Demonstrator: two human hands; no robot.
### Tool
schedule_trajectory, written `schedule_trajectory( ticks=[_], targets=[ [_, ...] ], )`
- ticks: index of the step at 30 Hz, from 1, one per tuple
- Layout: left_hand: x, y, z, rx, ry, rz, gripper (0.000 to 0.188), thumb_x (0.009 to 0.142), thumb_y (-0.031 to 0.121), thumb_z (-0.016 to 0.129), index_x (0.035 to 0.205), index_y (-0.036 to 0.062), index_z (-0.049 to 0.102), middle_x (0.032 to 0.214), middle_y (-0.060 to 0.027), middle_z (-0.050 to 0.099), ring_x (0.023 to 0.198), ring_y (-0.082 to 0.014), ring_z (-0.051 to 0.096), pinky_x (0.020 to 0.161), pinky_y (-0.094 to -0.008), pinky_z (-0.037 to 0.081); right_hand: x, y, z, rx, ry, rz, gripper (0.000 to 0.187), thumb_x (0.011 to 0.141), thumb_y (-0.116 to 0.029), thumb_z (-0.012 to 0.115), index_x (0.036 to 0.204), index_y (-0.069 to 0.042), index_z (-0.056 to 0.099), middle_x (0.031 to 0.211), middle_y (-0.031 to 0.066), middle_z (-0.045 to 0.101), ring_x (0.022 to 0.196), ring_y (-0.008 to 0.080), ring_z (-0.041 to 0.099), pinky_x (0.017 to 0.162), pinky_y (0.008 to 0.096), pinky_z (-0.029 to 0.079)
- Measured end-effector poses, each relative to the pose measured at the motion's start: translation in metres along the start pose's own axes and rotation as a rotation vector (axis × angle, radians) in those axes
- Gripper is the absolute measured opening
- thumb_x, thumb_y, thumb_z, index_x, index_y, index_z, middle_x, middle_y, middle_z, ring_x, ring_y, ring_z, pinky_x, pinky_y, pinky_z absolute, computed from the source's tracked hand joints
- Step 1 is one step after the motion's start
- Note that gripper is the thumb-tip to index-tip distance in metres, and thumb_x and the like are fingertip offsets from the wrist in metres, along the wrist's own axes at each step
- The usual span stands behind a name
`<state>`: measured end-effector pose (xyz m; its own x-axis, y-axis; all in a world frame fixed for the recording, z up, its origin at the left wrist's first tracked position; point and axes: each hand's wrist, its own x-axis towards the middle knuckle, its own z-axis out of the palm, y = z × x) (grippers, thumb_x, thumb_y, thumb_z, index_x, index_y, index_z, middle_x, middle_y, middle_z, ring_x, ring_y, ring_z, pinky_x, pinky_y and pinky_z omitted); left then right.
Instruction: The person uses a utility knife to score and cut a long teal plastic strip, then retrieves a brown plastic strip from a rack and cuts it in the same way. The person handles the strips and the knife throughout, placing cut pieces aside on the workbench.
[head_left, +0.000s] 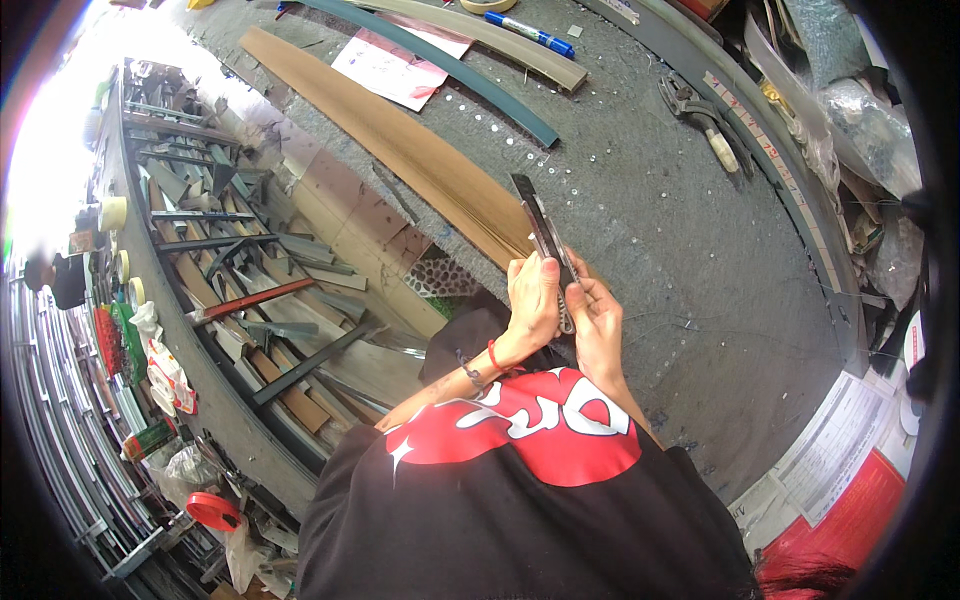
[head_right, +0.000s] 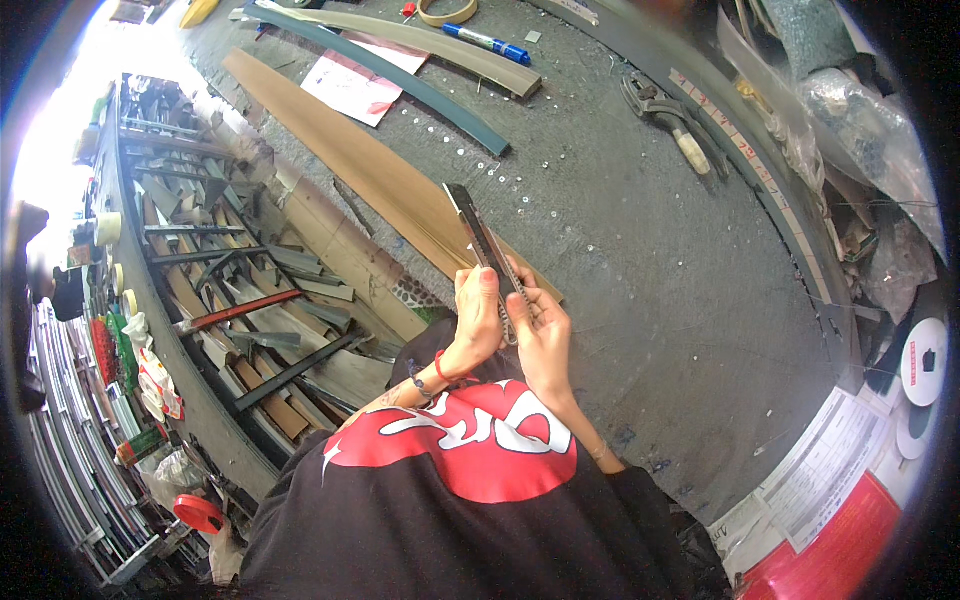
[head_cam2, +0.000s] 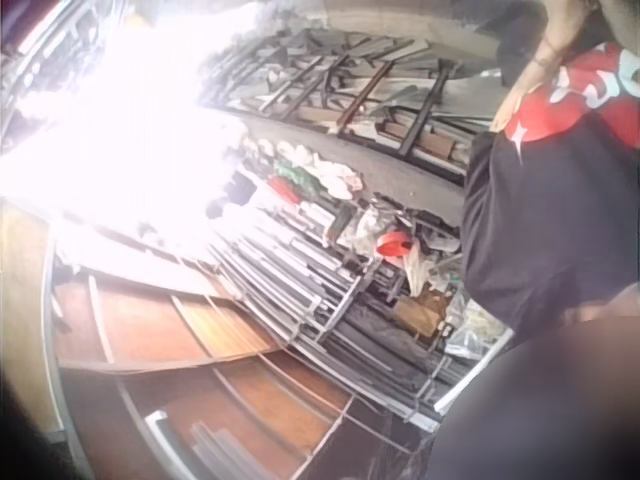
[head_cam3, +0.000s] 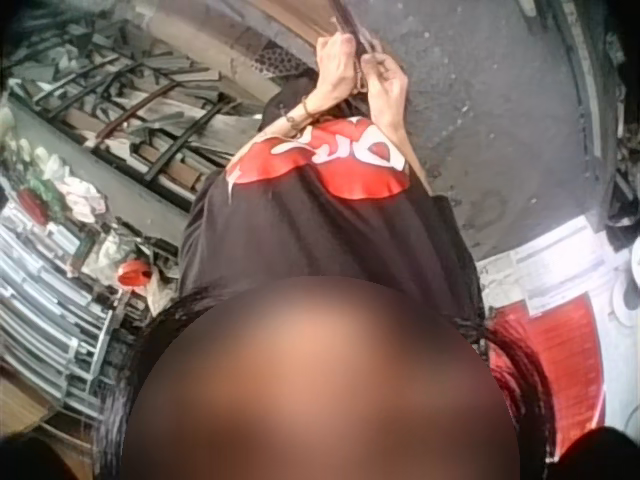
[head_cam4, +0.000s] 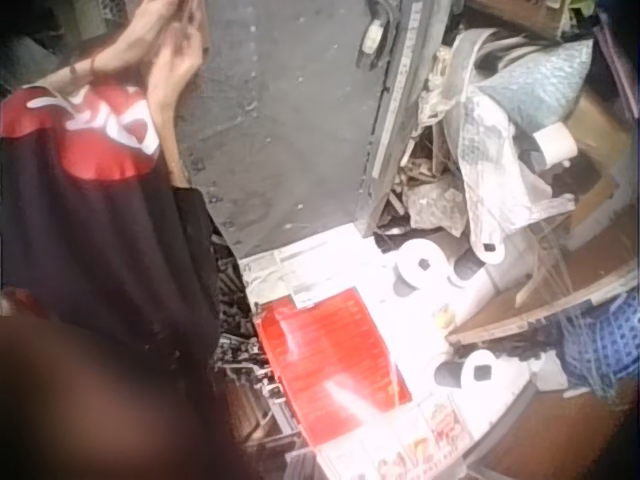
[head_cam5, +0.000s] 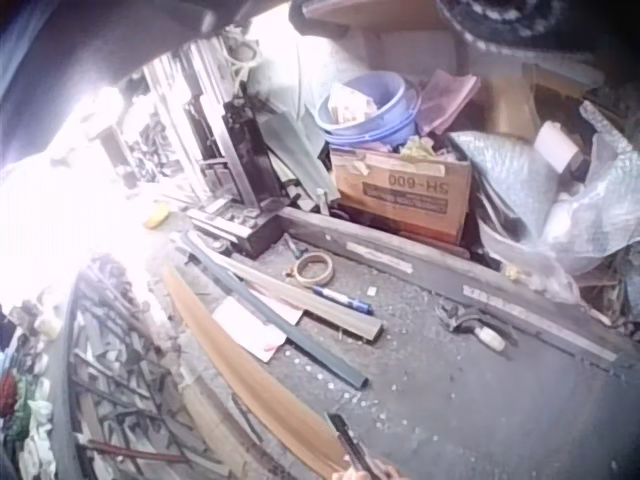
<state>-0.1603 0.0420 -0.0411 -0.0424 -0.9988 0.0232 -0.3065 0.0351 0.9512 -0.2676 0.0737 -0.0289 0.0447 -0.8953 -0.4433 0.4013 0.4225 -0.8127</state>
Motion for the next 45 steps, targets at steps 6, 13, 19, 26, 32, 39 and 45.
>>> schedule_trajectory(
  ticks=[6, 13, 19, 26, 32, 39, 45],
  targets=[
    [-0.001, -0.006, -0.004, 0.027, 0.012, 0.114, 0.054, 0.1, 0.042, 0.016, 0.095, 0.009, 0.059, 0.087, -0.0057, 0.06, 0.083, -0.0234, 0.053, 0.077, -0.0359, 0.031, 0.004, -0.015, 0.007, 0.028, -0.067, 0.065, 0.027, 0.091, -0.02, 0.06, 0.104, 0.002, 0.054, 0.097, 0.0074, 0.062, 0.087, 0.0103, 0.058, 0.075, 0.0224, 0.048],
    [-0.002, -0.01, -0.008, 0.129, -0.026, 0.219, 0.06, 0.097, 0.049, 0.015, 0.103, 0.0062, 0.056, 0.099, -0.0116, 0.054, 0.094, -0.0265, 0.052, 0.082, -0.0365, 0.033, 0.004, -0.021, 0.01, 0.007, -0.101, -0.15, 0.028, 0.092, -0.022, 0.056, 0.106, 0.001, 0.049, 0.099, 0.0085, 0.059, 0.087, 0.0123, 0.057, 0.078, 0.0239, 0.045],
    [-0.012, -0.033, -0.026, 0.155, -0.094, 0.536, 0.041, 0.095, 0.045, 0.034, 0.1, 0.0101, 0.055, 0.104, -0.0117, 0.05, 0.094, -0.0277, 0.049, 0.086, -0.0394, 0.036, 0.018, -0.058, -0.031, 0.231, -0.057, -0.245, 0.023, 0.094, -0.029, 0.051, 0.099, -0.008, 0.043, 0.088, 0.0082, 0.054, 0.073, 0.0121, 0.052, 0.063, 0.0244, 0.045],
    [-0.014, -0.037, -0.033, 0.369, -0.208, 0.622, 0.028, 0.09, 0.038, 0.048, 0.095, 0.0122, 0.058, 0.101, -0.0043, 0.054, 0.093, -0.0238, 0.046, 0.088, -0.0387, 0.037, 0.023, -0.084, -0.058, 0.145, -0.041, -0.258, 0.022, 0.096, -0.022, 0.047, 0.11, -0.004, 0.048, 0.098, 0.0118, 0.056, 0.084, 0.0172, 0.057, 0.073, 0.027, 0.045],
    [-0.012, -0.03, -0.031, 0.389, -0.124, 0.643, 0.018, 0.088, 0.029, 0.052, 0.089, 0.0123, 0.059, 0.095, -0.0026, 0.055, 0.089, -0.0226, 0.049, 0.082, -0.0351, 0.04, 0.026, -0.082, -0.053, 0.155, -0.126, -0.217, 0.044, 0.094, -0.014, 0.047, 0.133, 0.003, 0.035, 0.108, 0.0128, 0.055, 0.096, 0.0209, 0.056, 0.088, 0.0382, 0.048],
    [-0.011, -0.032, -0.03, 0.419, -0.076, 0.67, 0.013, 0.086, 0.025, 0.055, 0.087, 0.0125, 0.059, 0.091, -0.0026, 0.054, 0.086, -0.0216, 0.05, 0.08, -0.0347, 0.042, 0.038, -0.072, -0.055, 0.224, -0.215, -0.26, 0.044, 0.095, -0.024, 0.049, 0.13, 0.001, 0.039, 0.096, 0.0057, 0.049, 0.081, 0.0125, 0.048, 0.072, 0.0293, 0.045],
    [-0.011, -0.035, -0.029, 0.411, -0.064, 0.693, 0.011, 0.084, 0.023, 0.058, 0.085, 0.012, 0.058, 0.092, -0.0028, 0.055, 0.087, -0.0211, 0.051, 0.081, -0.0355, 0.042, 0.038, -0.072, -0.05, 0.264, -0.229, -0.273, 0.043, 0.095, -0.025, 0.05, 0.128, 0.0, 0.041, 0.092, 0.005, 0.049, 0.075, 0.011, 0.047, 0.067, 0.0266, 0.043]
  ],
)
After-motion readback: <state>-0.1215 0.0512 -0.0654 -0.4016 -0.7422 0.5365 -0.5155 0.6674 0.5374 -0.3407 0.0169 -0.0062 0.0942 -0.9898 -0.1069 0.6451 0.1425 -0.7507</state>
